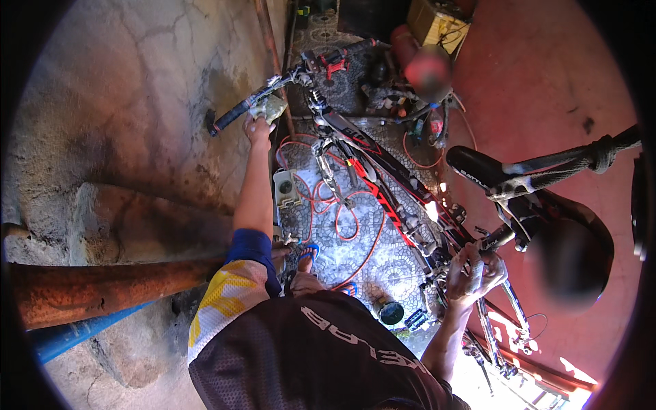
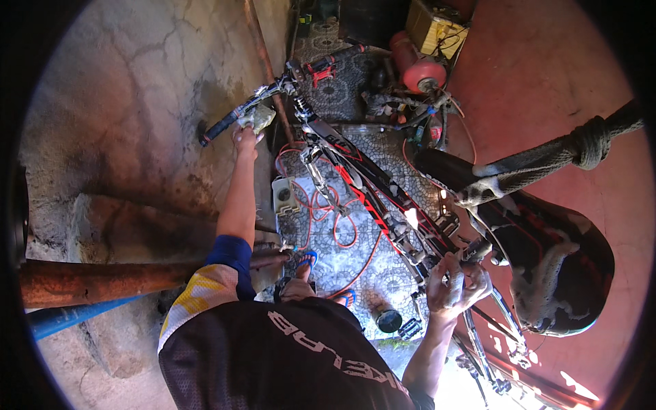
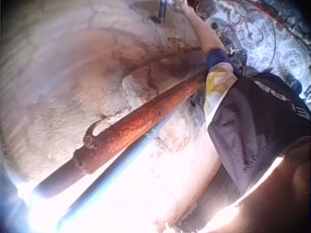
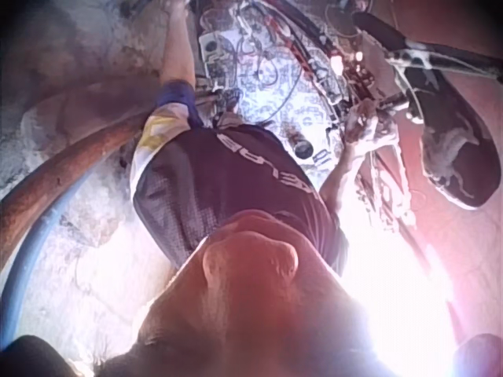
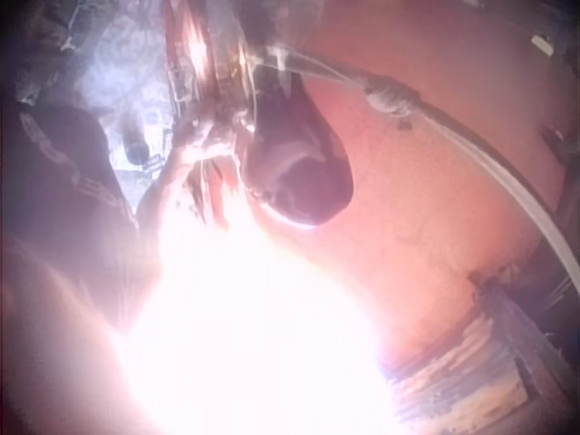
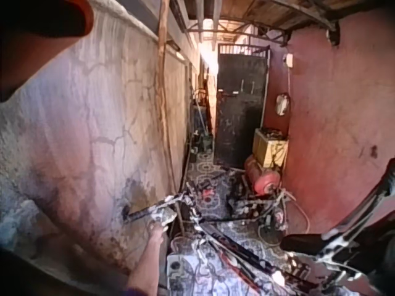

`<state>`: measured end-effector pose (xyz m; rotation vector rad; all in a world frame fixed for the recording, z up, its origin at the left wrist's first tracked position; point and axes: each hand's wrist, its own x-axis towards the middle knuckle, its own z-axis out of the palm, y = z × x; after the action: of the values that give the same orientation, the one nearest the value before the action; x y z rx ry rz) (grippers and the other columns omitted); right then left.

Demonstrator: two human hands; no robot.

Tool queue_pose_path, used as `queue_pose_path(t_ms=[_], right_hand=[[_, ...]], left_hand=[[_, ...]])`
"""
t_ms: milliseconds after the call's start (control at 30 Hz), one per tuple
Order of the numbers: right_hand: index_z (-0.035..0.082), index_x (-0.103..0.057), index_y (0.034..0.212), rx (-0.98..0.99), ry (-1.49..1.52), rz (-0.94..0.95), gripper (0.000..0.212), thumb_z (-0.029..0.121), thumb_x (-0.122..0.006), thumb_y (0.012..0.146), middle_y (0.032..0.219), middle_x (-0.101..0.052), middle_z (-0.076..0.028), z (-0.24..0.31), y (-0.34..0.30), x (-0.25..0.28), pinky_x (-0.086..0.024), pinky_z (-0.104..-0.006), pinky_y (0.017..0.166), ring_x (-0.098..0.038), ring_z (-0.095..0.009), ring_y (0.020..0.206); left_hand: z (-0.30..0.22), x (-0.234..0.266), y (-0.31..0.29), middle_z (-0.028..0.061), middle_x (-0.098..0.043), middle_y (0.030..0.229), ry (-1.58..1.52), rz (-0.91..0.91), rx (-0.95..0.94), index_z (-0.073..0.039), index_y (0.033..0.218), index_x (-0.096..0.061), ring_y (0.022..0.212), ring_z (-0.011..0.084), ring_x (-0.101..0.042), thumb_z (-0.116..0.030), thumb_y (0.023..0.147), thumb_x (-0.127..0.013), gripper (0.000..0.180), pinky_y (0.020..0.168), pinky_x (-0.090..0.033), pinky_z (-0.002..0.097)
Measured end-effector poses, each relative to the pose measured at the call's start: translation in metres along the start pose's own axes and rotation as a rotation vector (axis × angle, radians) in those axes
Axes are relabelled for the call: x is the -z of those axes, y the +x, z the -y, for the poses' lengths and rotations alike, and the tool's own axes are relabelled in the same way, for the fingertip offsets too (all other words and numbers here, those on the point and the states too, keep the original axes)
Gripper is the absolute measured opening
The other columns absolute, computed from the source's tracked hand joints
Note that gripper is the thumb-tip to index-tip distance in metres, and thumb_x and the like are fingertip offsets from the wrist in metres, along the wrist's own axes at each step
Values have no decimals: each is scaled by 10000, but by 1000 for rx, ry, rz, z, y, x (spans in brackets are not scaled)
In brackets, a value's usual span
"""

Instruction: The person scrubs a bicycle frame with a soapy sponge, rinses the sponge in a bucket, and continues cleaning various parts of the bike. The person also uses a small brush to clean the chainring and other components.

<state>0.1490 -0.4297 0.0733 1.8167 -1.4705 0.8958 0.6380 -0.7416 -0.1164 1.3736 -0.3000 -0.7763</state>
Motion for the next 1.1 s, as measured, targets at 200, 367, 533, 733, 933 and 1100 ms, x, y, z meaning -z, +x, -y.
queue_pose_path(t_ms=[200,367,533,733,933,1100], right_hand=[[117,-758,1023,-7,-14,20,217,109,-775,807,1007,-566,-73,0,1,2,-418,-423,878,-527,-266,974],[125,-753,1052,-34,-80,-74,208,113,-777,846,1021,-577,-82,6,-2,-6,-396,-419,860,-507,-260,989],[203,-707,1028,148,21,-135,180,301,-746,882,1040,-536,-55,17,-6,-14,-356,-464,928,-486,-278,1025],[183,-594,1325,143,176,229,595,503,-776,858,1239,-631,-56,53,2,-41,-320,-552,1141,-606,-265,1179],[112,-637,1296,88,233,412,487,292,-749,857,1247,-641,-71,42,10,-31,-470,-496,972,-638,-265,1079],[88,-629,1293,77,368,365,432,286,-712,919,1187,-672,-107,33,8,-24,-524,-450,819,-674,-297,983]], left_hand=[[16,-3,5,114,-728,879,101,-32,-227,8,1101,-695,698,214,-700,-49,913,-644,203,489,-555,327],[7,-6,-53,16,-721,855,424,553,-151,-59,993,-742,735,119,-682,-260,923,-766,214,551,-561,290],[-71,-22,-229,52,-755,911,615,894,-327,-47,1068,-775,846,109,-674,-182,946,-742,185,768,-556,287],[-54,-19,-361,95,-673,949,146,1252,-119,15,1139,-656,833,170,-653,-147,922,-767,292,735,-573,328],[-91,-27,-257,90,-761,989,234,1188,-422,-55,1089,-743,921,222,-729,-262,944,-747,253,870,-580,327],[-125,8,-75,221,-689,1217,1468,-194,-687,-67,1299,-632,1214,438,-598,-526,861,-725,641,1059,-429,561]])
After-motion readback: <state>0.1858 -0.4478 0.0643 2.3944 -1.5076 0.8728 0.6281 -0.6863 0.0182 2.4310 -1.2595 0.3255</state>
